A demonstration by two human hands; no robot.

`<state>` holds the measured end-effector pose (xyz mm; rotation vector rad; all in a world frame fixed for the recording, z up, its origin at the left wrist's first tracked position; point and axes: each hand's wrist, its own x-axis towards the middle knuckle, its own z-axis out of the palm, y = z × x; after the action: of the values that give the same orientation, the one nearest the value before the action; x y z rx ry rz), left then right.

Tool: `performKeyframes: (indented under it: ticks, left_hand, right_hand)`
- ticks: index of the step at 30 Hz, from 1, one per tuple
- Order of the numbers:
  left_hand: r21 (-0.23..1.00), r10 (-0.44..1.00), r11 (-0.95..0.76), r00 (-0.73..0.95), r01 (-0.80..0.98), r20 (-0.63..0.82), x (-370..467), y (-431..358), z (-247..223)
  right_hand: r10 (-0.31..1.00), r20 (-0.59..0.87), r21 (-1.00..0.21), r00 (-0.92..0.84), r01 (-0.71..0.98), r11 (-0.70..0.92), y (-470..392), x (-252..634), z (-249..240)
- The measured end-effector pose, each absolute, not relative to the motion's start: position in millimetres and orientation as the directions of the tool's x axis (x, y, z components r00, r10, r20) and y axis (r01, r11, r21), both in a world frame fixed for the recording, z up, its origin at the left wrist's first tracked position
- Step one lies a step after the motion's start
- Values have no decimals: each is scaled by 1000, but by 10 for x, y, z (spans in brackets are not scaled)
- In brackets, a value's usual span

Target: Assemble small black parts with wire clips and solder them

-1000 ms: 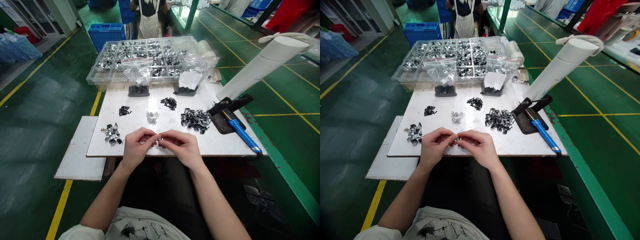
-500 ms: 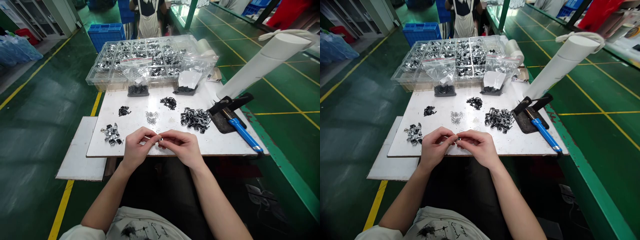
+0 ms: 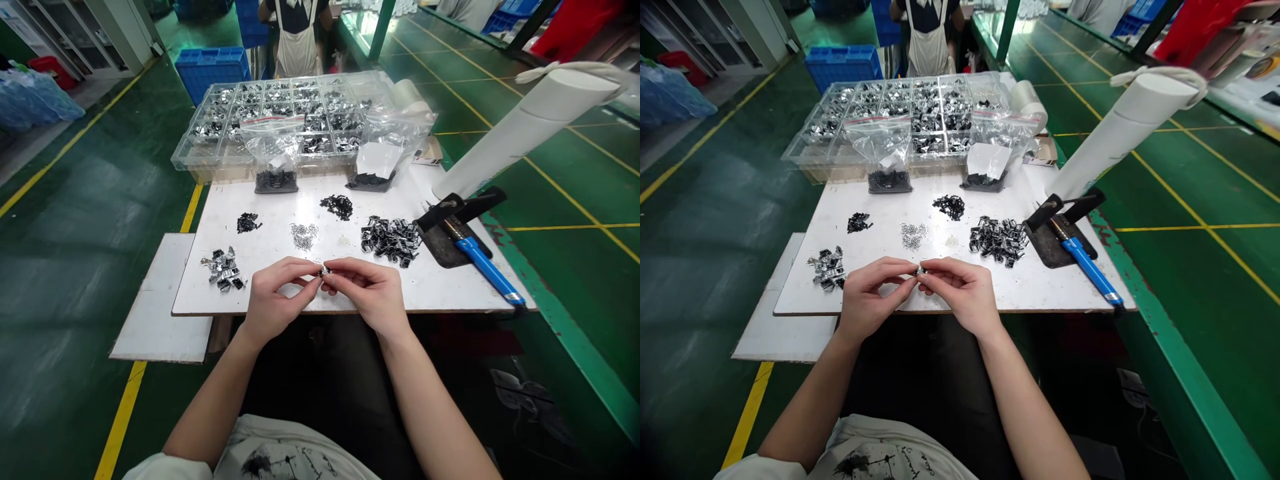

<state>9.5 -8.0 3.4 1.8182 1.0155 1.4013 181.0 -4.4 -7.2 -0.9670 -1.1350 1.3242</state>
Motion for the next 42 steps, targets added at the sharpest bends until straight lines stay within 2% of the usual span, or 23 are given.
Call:
performKeyframes:
  ticks: [5, 10, 16, 20, 26, 32, 37, 42]
  left_hand:
    - [845, 879, -476, 109, 246, 463, 79, -60, 30]
    - [929, 941, -339, 80, 150, 330, 61, -59, 18]
    - [978, 983, -174, 81, 111, 165, 63, -73, 13]
    - [982, 985, -161, 85, 101, 153, 68, -70, 6]
    - [988, 980, -143, 150, 59, 133, 50, -50, -2]
    - [998, 983, -60, 175, 13, 57, 36, -13, 29]
    - [1000, 975, -4, 221, -5, 5, 23, -8, 49]
    - [1000, 979, -24, 202, 1, 23, 17, -17, 45]
  right_hand:
    - [974, 209, -976, -85, -80, 202, -71, 1810, -64]
    - [933, 334, -936, -131, 67, 345, -95, 1818, -89]
    - [884, 448, -846, -137, 256, 468, -78, 1783, -111]
    - [852, 505, -793, -139, 315, 522, -61, 1760, -116]
    - [874, 472, -824, -119, 293, 485, -67, 1760, -107]
    - [939, 341, -924, -34, 173, 342, -78, 1751, -128]
    - [949, 313, -935, -22, 168, 312, -77, 1755, -136]
    - [961, 275, -952, -21, 131, 275, -62, 1770, -116]
